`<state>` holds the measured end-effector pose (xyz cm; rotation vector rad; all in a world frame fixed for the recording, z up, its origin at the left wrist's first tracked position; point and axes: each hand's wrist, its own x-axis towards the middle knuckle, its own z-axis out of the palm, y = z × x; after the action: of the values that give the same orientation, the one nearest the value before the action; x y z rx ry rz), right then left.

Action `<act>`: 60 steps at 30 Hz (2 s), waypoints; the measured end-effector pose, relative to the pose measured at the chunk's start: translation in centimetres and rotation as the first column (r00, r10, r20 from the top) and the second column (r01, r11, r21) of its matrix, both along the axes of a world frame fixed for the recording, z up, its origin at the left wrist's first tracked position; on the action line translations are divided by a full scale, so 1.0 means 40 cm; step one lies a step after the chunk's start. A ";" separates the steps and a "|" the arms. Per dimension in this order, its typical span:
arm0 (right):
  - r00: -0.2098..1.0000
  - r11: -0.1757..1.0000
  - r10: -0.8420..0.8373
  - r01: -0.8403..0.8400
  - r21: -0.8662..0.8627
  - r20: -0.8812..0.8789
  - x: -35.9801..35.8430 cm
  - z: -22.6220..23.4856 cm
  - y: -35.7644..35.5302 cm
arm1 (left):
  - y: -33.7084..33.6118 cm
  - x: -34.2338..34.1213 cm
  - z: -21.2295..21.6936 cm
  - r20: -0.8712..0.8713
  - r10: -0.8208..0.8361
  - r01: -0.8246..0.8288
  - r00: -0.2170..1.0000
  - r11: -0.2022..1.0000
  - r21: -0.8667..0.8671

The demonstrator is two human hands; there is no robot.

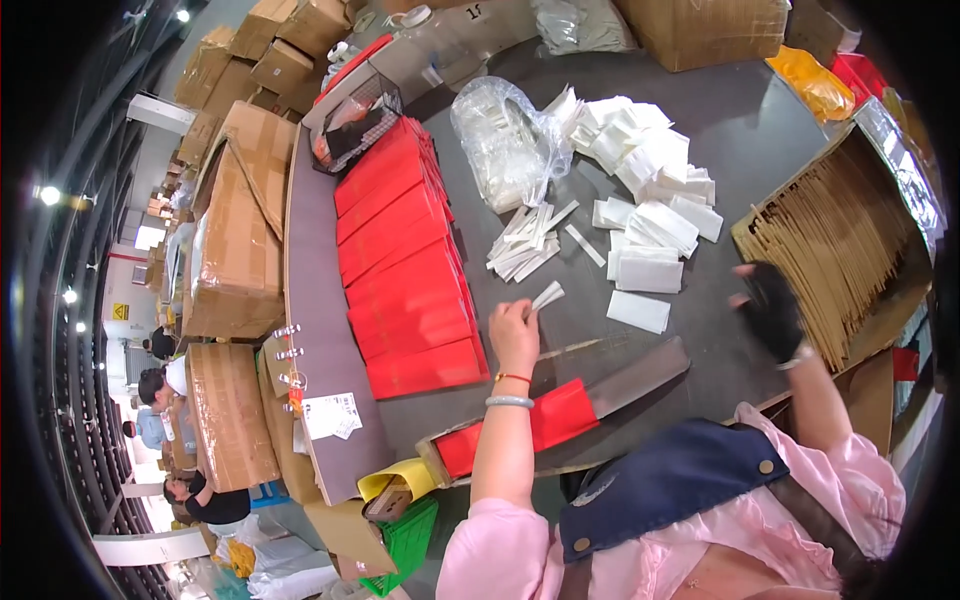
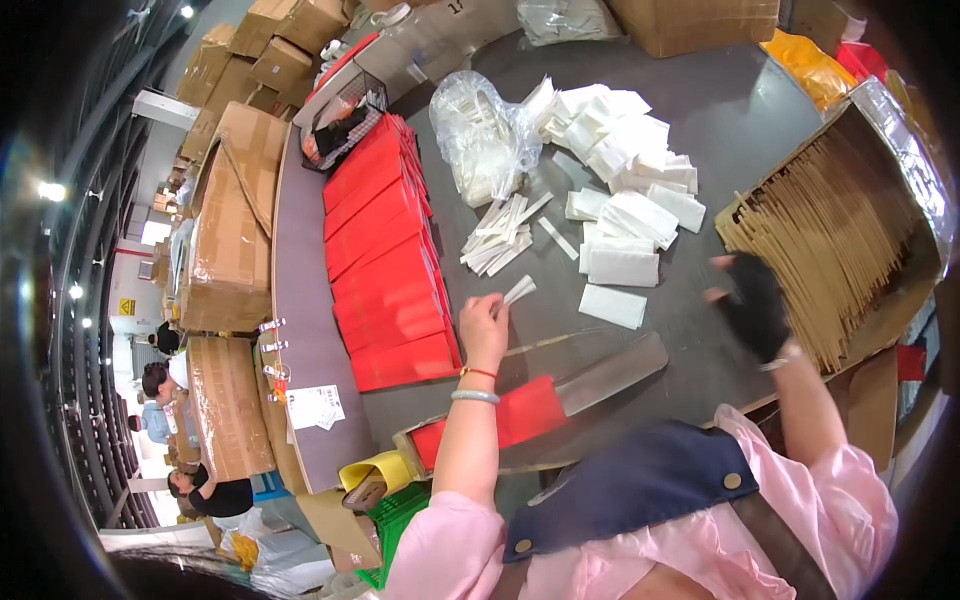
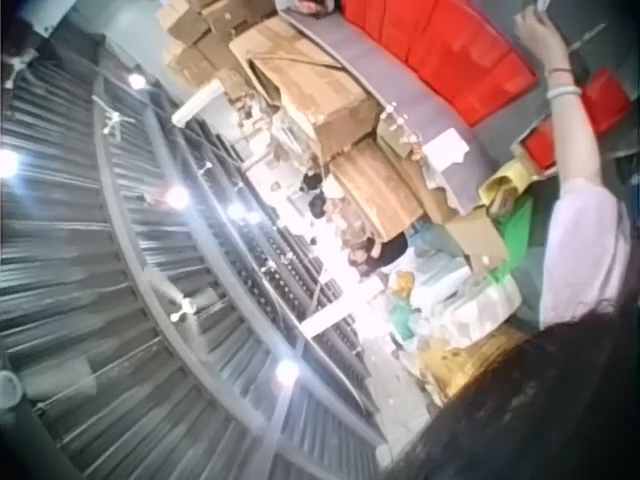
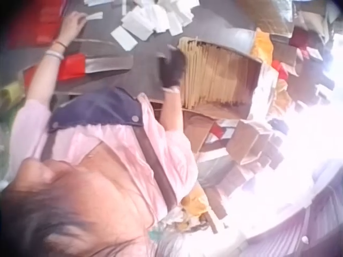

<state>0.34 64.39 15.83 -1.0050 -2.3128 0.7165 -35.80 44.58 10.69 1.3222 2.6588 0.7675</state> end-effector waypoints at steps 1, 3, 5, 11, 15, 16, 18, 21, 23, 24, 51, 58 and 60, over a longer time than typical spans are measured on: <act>0.984 0.980 -0.159 0.166 0.106 -0.076 0.091 -0.034 0.044 | 0.011 -0.004 -0.001 0.001 -0.014 0.014 1.000 1.000 0.005; 0.932 0.931 -0.358 0.361 0.050 -0.053 0.305 -0.062 0.142 | 0.015 0.014 0.001 0.079 -0.043 0.047 0.996 0.998 -0.048; 0.854 0.830 -0.516 0.480 0.282 0.066 0.508 -0.107 0.216 | 0.031 0.035 0.021 0.077 -0.074 0.074 0.994 0.997 0.001; 0.713 0.857 -0.514 0.452 0.247 0.477 0.582 -0.176 0.252 | 0.120 0.172 0.030 -0.003 -0.432 0.429 0.902 0.895 0.122; 0.730 0.848 -0.527 0.420 0.323 0.435 0.586 -0.220 0.238 | 0.186 0.224 0.026 0.014 -0.519 0.518 0.855 0.854 0.047; 0.725 0.845 -0.533 0.427 0.323 0.435 0.592 -0.221 0.232 | 0.195 0.232 0.029 0.031 -0.483 0.484 0.875 0.875 -0.009; 0.724 0.816 -0.575 0.471 0.335 0.382 0.588 -0.217 0.218 | 0.201 0.226 0.031 0.060 -0.501 0.504 0.863 0.862 -0.048; 0.660 0.762 -0.645 0.587 0.272 0.385 0.580 -0.178 0.205 | 0.198 0.221 0.031 0.122 -0.509 0.521 0.852 0.847 -0.108; 0.696 0.737 -0.673 0.605 0.302 0.249 0.592 -0.180 0.194 | 0.188 0.221 0.030 0.155 -0.502 0.521 0.851 0.843 -0.129; 0.723 0.709 -0.683 0.622 0.331 0.106 0.599 -0.177 0.193 | 0.183 0.223 0.026 0.203 -0.488 0.513 0.849 0.854 -0.088; 0.835 0.850 0.520 -0.527 -0.011 0.181 -0.033 -0.131 -0.073 | -0.164 0.323 0.164 0.035 -0.298 0.299 0.954 0.933 -0.201; 0.957 0.935 0.289 -0.282 -0.215 0.001 -0.059 -0.169 -0.098 | -0.100 0.350 0.157 0.051 -0.319 0.323 0.946 0.927 -0.191; 0.963 0.805 0.186 -0.264 -0.531 -0.197 -0.119 -0.192 -0.187 | -0.088 0.356 0.134 0.042 -0.350 0.353 0.936 0.923 -0.157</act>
<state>-4.41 56.91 8.14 -0.8731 -2.1632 1.5744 -21.55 41.06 16.06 1.6721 2.3120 0.4991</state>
